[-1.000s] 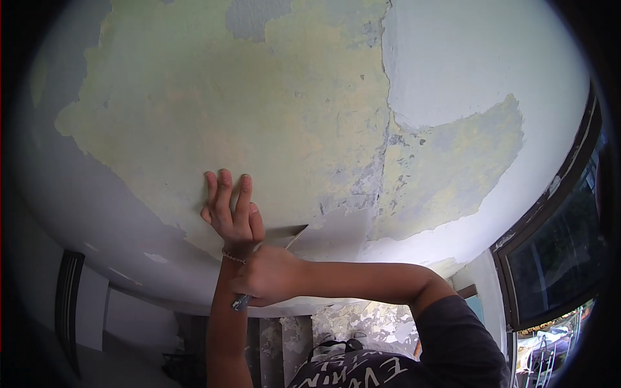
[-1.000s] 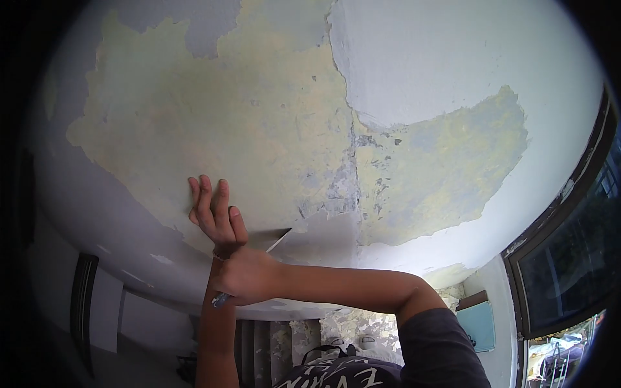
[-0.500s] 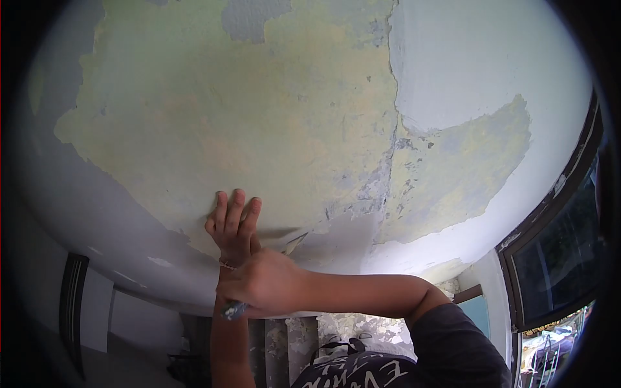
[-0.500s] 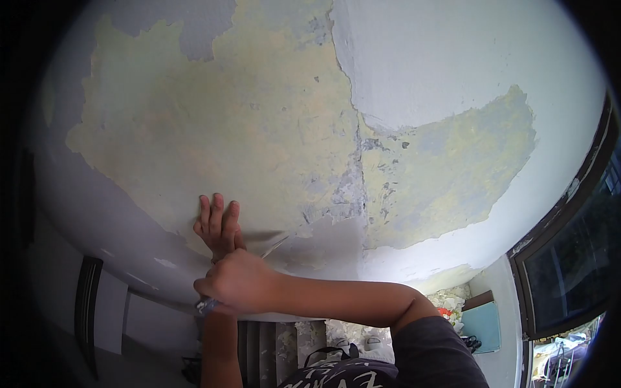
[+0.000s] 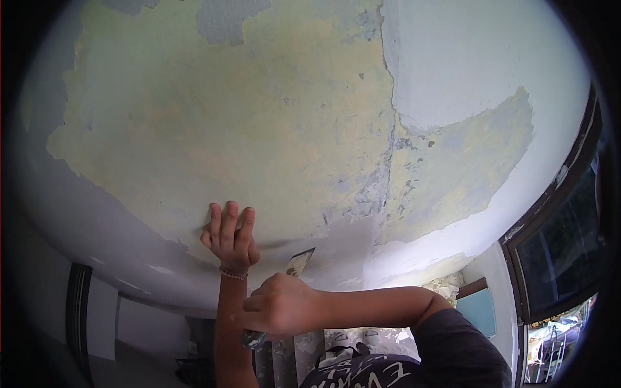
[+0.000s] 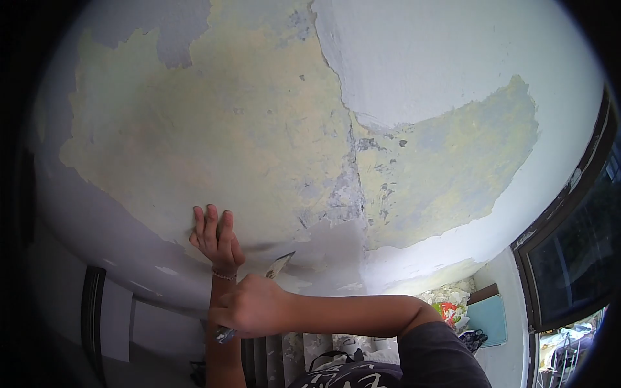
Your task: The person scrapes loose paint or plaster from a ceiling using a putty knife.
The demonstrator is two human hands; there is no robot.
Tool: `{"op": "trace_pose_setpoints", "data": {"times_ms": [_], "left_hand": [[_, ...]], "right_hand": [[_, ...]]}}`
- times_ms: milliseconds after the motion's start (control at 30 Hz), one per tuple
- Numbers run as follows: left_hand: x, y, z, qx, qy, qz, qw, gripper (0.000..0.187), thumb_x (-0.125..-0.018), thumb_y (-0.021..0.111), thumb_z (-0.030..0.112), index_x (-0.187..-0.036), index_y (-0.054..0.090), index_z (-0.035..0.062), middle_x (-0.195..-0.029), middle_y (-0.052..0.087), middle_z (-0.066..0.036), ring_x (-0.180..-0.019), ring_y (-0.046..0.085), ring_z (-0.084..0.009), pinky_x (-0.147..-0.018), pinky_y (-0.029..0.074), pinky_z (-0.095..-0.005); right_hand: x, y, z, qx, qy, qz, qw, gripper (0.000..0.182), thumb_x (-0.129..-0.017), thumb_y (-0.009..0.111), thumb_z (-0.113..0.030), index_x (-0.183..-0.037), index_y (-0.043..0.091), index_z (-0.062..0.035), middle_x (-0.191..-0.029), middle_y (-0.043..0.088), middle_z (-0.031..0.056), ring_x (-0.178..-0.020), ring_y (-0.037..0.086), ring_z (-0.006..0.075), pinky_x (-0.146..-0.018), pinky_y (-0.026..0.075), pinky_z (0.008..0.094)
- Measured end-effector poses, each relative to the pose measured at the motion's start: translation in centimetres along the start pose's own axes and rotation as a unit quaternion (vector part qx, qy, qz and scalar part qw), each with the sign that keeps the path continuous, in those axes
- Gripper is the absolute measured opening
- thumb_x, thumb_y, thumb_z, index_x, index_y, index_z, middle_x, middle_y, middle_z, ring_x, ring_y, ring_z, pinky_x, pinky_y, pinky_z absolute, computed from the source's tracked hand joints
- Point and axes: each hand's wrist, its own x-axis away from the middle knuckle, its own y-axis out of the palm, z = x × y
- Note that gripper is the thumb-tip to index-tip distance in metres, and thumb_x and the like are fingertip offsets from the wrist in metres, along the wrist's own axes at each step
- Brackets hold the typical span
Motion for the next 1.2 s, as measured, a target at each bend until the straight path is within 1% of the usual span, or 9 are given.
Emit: {"op": "trace_pose_setpoints", "data": {"times_ms": [133, 433, 533, 567, 667, 700, 800, 1000, 1200], "left_hand": [[0.2, -0.2, 0.0, 0.006, -0.001, -0.003, 1.0, 0.042, -0.094, 0.038, 0.013, -0.127, 0.064, 0.0193, -0.143, 0.054, -0.007, -0.135, 0.048, -0.0301, -0.097, 0.029, -0.0359], [0.4, 0.0, -0.2, 0.007, -0.002, 0.005, 1.0, 0.041, -0.094, 0.041, 0.014, -0.125, 0.066, 0.0193, -0.141, 0.056, -0.007, -0.134, 0.049, -0.0294, -0.096, 0.029, -0.0352], [0.2, 0.3, -0.3, 0.005, 0.003, 0.017, 1.0, 0.04, -0.094, 0.042, 0.013, -0.123, 0.068, 0.0189, -0.14, 0.057, -0.007, -0.133, 0.049, -0.0291, -0.095, 0.029, -0.0351], [0.2, 0.3, -0.3, 0.004, 0.003, 0.02, 1.0, 0.039, -0.094, 0.042, 0.013, -0.122, 0.068, 0.0189, -0.139, 0.057, -0.007, -0.133, 0.049, -0.0291, -0.095, 0.029, -0.0349], [0.5, -0.1, -0.1, 0.012, -0.002, 0.013, 1.0, 0.039, -0.094, 0.043, 0.012, -0.122, 0.068, 0.0186, -0.14, 0.057, -0.007, -0.133, 0.049, -0.0292, -0.095, 0.028, -0.0344], [0.4, 0.0, -0.2, 0.014, -0.001, 0.015, 1.0, 0.039, -0.094, 0.043, 0.012, -0.123, 0.068, 0.0186, -0.14, 0.057, -0.007, -0.134, 0.049, -0.0293, -0.095, 0.028, -0.0343], [0.5, 0.0, -0.3, 0.01, 0.001, 0.011, 1.0, 0.038, -0.094, 0.044, 0.011, -0.123, 0.068, 0.0183, -0.141, 0.056, -0.007, -0.134, 0.049, -0.0293, -0.095, 0.028, -0.0339], [0.5, -0.5, -0.7, 0.03, 0.017, -0.014, 0.999, 0.036, -0.096, 0.046, 0.014, -0.124, 0.067, 0.0192, -0.142, 0.055, -0.005, -0.136, 0.046, -0.0277, -0.095, 0.029, -0.0335], [1.6, -2.5, -4.1, 0.013, 0.18, -0.147, 0.972, 0.037, -0.101, 0.043, 0.019, -0.13, 0.062, 0.0302, -0.147, 0.05, 0.004, -0.139, 0.042, -0.0171, -0.115, 0.026, -0.0334]], "right_hand": [[0.2, 1.3, 3.4, -0.008, 0.047, 0.022, 0.999, 0.028, -0.065, 0.074, -0.023, -0.088, 0.065, -0.01, -0.061, 0.055, -0.001, -0.053, 0.061, 0.0185, -0.043, 0.045, 0.0346], [0.1, 0.2, 2.0, -0.017, -0.004, -0.016, 1.0, 0.025, -0.063, 0.074, -0.024, -0.083, 0.063, -0.0128, -0.058, 0.051, -0.0004, -0.054, 0.061, 0.0178, -0.042, 0.044, 0.0361], [0.1, 0.6, -1.3, 0.023, -0.045, -0.108, 0.993, 0.022, -0.063, 0.072, -0.023, -0.08, 0.062, -0.013, -0.06, 0.053, -0.0012, -0.056, 0.062, 0.0177, -0.044, 0.046, 0.0366], [-0.3, 0.7, -2.2, -0.013, -0.068, -0.094, 0.993, 0.015, -0.067, 0.07, -0.02, -0.077, 0.062, -0.0118, -0.062, 0.057, 0.0002, -0.056, 0.063, 0.0229, -0.044, 0.049, 0.0377], [-0.1, 3.3, 1.6, -0.023, 0.054, -0.251, 0.966, 0.011, -0.07, 0.069, -0.016, -0.077, 0.063, -0.0104, -0.062, 0.061, 0.0042, -0.054, 0.064, 0.028, -0.043, 0.05, 0.0378], [0.0, 3.7, 2.3, -0.005, 0.047, -0.272, 0.961, 0.013, -0.072, 0.07, -0.021, -0.067, 0.069, -0.0094, -0.064, 0.066, 0.0079, -0.062, 0.068, 0.0279, -0.05, 0.054, 0.0409], [0.4, 5.7, -1.6, -0.019, 0.02, -0.33, 0.944, 0.014, -0.073, 0.071, -0.022, -0.068, 0.069, -0.009, -0.065, 0.067, 0.0082, -0.065, 0.07, 0.0289, -0.052, 0.055, 0.0412], [0.5, 6.6, 2.3, -0.013, 0.067, -0.302, 0.951, 0.01, -0.074, 0.068, -0.015, -0.067, 0.068, -0.0071, -0.063, 0.066, 0.0113, -0.066, 0.07, 0.0304, -0.054, 0.057, 0.0425], [-0.1, 6.4, 1.2, 0.012, 0.084, -0.271, 0.959, 0.01, -0.075, 0.067, -0.015, -0.069, 0.066, -0.0065, -0.069, 0.067, 0.013, -0.07, 0.071, 0.0321, -0.057, 0.057, 0.0443]]}}
